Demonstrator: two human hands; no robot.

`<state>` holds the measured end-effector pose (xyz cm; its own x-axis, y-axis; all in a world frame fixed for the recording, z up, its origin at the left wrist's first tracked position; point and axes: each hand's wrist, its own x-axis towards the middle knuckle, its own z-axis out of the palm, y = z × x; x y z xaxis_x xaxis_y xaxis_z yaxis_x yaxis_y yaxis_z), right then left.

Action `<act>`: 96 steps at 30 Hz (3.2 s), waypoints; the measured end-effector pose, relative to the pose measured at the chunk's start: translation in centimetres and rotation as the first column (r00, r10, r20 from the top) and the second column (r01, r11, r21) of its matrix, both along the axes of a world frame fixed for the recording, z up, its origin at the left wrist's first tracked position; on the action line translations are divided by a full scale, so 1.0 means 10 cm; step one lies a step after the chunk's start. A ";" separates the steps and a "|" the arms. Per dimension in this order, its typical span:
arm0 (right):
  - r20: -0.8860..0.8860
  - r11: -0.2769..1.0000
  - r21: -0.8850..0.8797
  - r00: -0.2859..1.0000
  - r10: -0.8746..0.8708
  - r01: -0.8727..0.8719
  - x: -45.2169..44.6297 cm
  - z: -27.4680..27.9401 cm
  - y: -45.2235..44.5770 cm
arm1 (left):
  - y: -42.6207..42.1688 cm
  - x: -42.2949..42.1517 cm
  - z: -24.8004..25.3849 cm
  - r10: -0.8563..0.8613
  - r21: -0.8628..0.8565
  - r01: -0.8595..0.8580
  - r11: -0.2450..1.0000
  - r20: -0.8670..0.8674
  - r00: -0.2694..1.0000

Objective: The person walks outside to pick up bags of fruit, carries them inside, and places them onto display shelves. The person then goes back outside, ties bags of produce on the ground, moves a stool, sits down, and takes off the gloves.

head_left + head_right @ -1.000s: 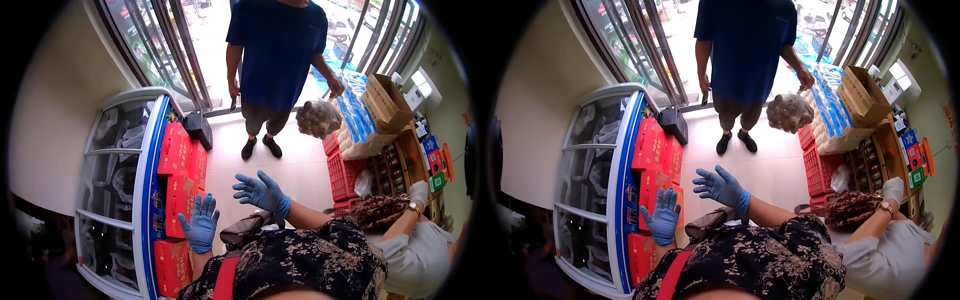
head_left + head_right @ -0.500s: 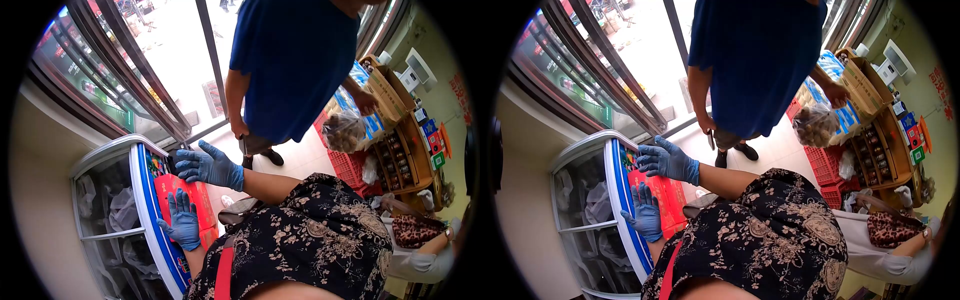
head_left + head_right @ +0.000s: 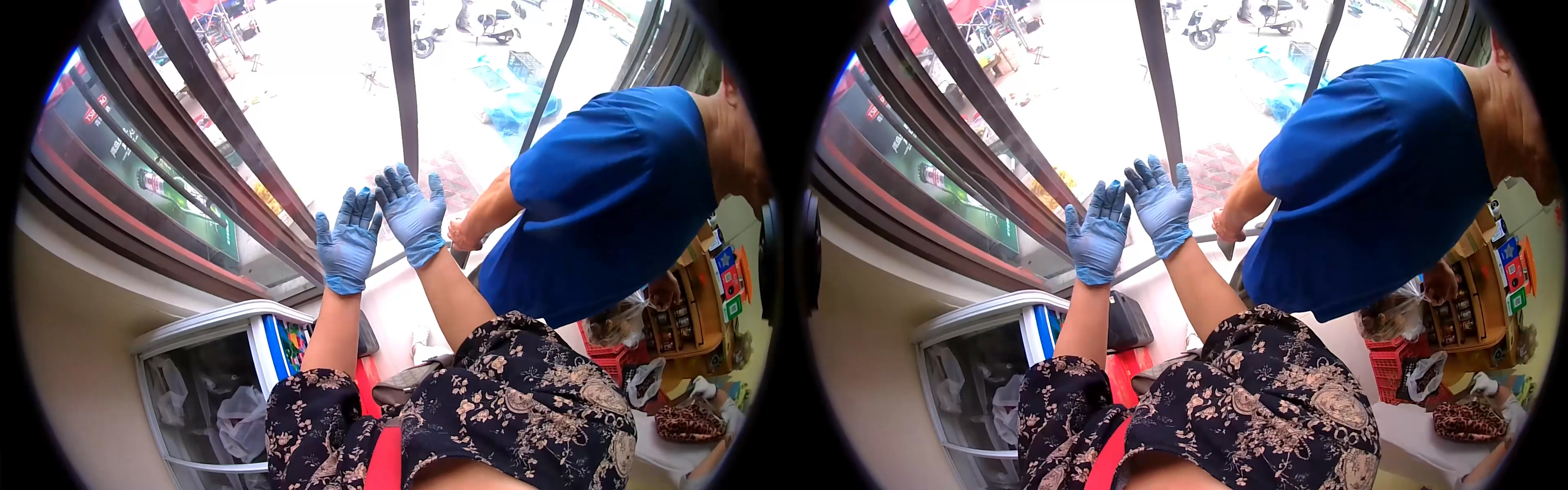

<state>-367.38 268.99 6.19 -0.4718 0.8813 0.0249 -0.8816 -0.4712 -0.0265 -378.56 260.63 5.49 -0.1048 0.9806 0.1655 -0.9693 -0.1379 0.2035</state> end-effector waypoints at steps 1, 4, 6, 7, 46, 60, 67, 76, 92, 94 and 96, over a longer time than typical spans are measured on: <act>0.010 0.997 -0.009 0.997 -0.080 0.080 0.02 0.05 0.28 | 0.34 0.05 0.07 -0.086 -0.005 0.086 0.996 0.007 0.996; 0.057 0.972 -0.067 0.973 -0.222 0.226 -0.31 -0.02 1.17 | 1.26 -0.23 0.10 -0.166 -0.003 0.167 0.986 0.082 0.983; 0.093 0.958 -0.131 0.965 -0.244 0.255 -0.48 -0.14 1.72 | 1.83 -0.37 0.05 -0.190 -0.014 0.193 0.981 0.124 0.974; 0.095 0.964 -0.103 0.967 -0.238 0.247 -0.55 -0.20 1.96 | 2.10 -0.43 0.00 -0.205 -0.030 0.212 0.977 0.151 0.967; 0.404 0.627 0.285 0.503 -0.764 0.725 0.43 0.11 4.07 | 1.66 -2.80 0.18 0.905 0.210 -0.881 0.424 -0.144 0.401; 0.552 0.995 0.098 0.833 -0.044 -0.013 -1.06 -1.58 5.88 | 2.73 -4.66 -1.45 0.897 0.031 -0.897 0.441 -0.065 0.438; 0.405 0.972 -0.156 0.886 0.225 -0.175 -3.09 -1.95 7.08 | 5.52 -5.53 -1.88 0.541 -0.112 -0.530 0.840 0.118 0.833; 0.427 0.920 -0.107 0.819 0.384 -0.376 -4.63 -2.33 9.63 | 8.03 -6.29 -2.66 0.208 -0.223 -0.166 0.961 0.180 0.961; 0.335 0.566 0.005 0.535 0.775 -0.824 -9.07 -2.05 13.22 | 10.80 -9.04 -3.01 0.685 -0.439 -0.565 0.698 0.182 0.705; 0.382 0.601 -0.061 0.538 0.752 -0.797 -9.40 -2.07 13.66 | 11.26 -9.78 -2.89 0.659 -0.390 -0.568 0.725 0.154 0.736; 0.431 0.650 -0.100 0.556 0.711 -0.753 -9.67 -2.03 14.10 | 11.76 -10.35 -2.79 0.644 -0.366 -0.563 0.741 0.150 0.750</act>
<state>-464.03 410.00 -14.13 -0.9350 0.2307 -0.2693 -0.1257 -0.9257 -0.3568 -482.10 378.18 -22.44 -0.6879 0.6908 -0.2228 -0.7202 -0.6877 0.0916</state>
